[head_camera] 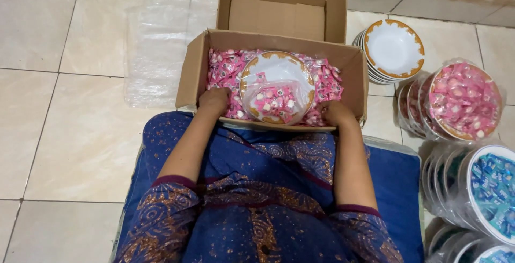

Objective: Packing pink candies from a cardboard box onto a plate covered with plastic wrap

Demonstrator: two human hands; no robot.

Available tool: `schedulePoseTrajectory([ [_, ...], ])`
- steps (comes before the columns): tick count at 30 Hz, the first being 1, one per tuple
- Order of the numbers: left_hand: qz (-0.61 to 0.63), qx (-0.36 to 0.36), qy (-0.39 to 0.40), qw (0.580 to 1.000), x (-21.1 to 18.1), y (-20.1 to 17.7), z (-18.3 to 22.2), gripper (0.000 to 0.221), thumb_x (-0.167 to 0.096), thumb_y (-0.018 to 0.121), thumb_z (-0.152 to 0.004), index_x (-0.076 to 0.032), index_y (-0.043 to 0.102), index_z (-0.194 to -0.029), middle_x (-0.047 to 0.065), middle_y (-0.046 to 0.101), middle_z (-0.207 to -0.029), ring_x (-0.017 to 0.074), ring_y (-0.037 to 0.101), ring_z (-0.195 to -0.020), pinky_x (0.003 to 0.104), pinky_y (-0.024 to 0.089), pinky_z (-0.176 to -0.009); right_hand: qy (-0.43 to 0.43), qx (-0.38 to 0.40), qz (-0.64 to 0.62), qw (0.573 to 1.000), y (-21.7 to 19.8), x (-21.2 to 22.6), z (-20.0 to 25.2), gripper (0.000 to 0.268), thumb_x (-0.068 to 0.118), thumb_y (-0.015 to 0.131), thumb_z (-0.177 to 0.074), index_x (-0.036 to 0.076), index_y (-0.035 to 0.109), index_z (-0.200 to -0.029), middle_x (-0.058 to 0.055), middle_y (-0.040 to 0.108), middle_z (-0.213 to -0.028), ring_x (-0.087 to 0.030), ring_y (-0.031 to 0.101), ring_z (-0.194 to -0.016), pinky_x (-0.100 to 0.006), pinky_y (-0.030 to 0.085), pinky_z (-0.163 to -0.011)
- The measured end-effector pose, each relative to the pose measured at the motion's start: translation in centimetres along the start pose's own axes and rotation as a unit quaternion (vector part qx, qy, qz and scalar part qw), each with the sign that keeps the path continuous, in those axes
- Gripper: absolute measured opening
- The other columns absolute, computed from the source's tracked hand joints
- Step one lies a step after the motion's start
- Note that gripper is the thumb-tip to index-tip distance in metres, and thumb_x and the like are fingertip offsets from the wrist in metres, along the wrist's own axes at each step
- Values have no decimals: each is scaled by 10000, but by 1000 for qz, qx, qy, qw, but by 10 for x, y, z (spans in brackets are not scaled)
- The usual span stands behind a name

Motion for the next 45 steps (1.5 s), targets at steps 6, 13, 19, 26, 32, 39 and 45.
schedulePoseTrajectory([
  [6, 58, -48, 0, 997, -9, -27, 27, 418, -86, 504, -980, -203, 608, -1367, 248, 688, -1209, 478, 666, -1149, 574, 558, -947, 2, -94, -108, 990, 16, -37, -32, 335, 290, 749, -873, 378, 732, -1196, -114, 762, -1114, -358, 659, -1173, -472, 528, -986],
  [13, 92, -71, -28, 993, -8, -25, 26, 406, -42, 552, -932, -81, 610, -1332, 322, 682, -1179, 486, 657, -1162, 558, 540, -971, -7, -144, -203, 968, -10, 1, 23, 321, 246, 715, -892, 371, 734, -1186, -166, 727, -1153, -401, 651, -1146, -486, 512, -966],
  [19, 183, -155, 17, 971, 10, -10, 4, 382, -37, 639, -916, -27, 688, -1295, 333, 631, -1159, 533, 621, -1163, 579, 517, -1011, -11, -185, -262, 947, -10, 4, 25, 295, 206, 696, -898, 329, 744, -1162, -145, 737, -1012, -329, 728, -885, -454, 539, -855],
  [26, 316, -195, 12, 928, 1, -30, 28, 434, -149, 684, -925, -145, 625, -1355, 284, 697, -1156, 463, 655, -1142, 531, 519, -986, -44, -272, -284, 918, 7, -39, -21, 215, 191, 725, -928, 261, 770, -1127, -123, 733, -976, -333, 684, -921, -428, 509, -805],
  [32, 408, -178, 89, 891, -5, -33, 33, 368, -242, 752, -882, -181, 686, -1239, 164, 726, -967, 276, 748, -748, 402, 568, -799, -170, -305, -406, 844, -8, -6, -1, 241, 69, 736, -936, 102, 733, -1175, -154, 712, -989, -254, 643, -924, -395, 520, -847],
  [39, 217, -71, 214, 950, -85, -28, 67, 473, -225, 708, -904, -155, 619, -1363, 243, 711, -1180, 453, 666, -1137, 543, 526, -989, -261, -167, -239, 920, 1, 76, 21, 287, 214, 770, -890, 206, 747, -1176, -175, 761, -1009, -447, 674, -1062, -514, 517, -914],
  [45, 141, 0, 247, 959, -110, -10, 56, 686, -315, 635, -951, -121, 409, -1569, 267, 400, -1578, 413, 403, -1469, 514, 356, -1201, -185, -47, -75, 979, 16, 105, 7, 666, 215, 758, -832, 321, 556, -1457, -138, 618, -1406, -379, 695, -1101, -482, 553, -987],
])
Point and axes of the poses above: each hand's wrist, its own z-axis away from the middle knuckle, its own y-axis out of the palm, x = y × z, the point moved 1 cm from there along -z, towards the middle knuckle
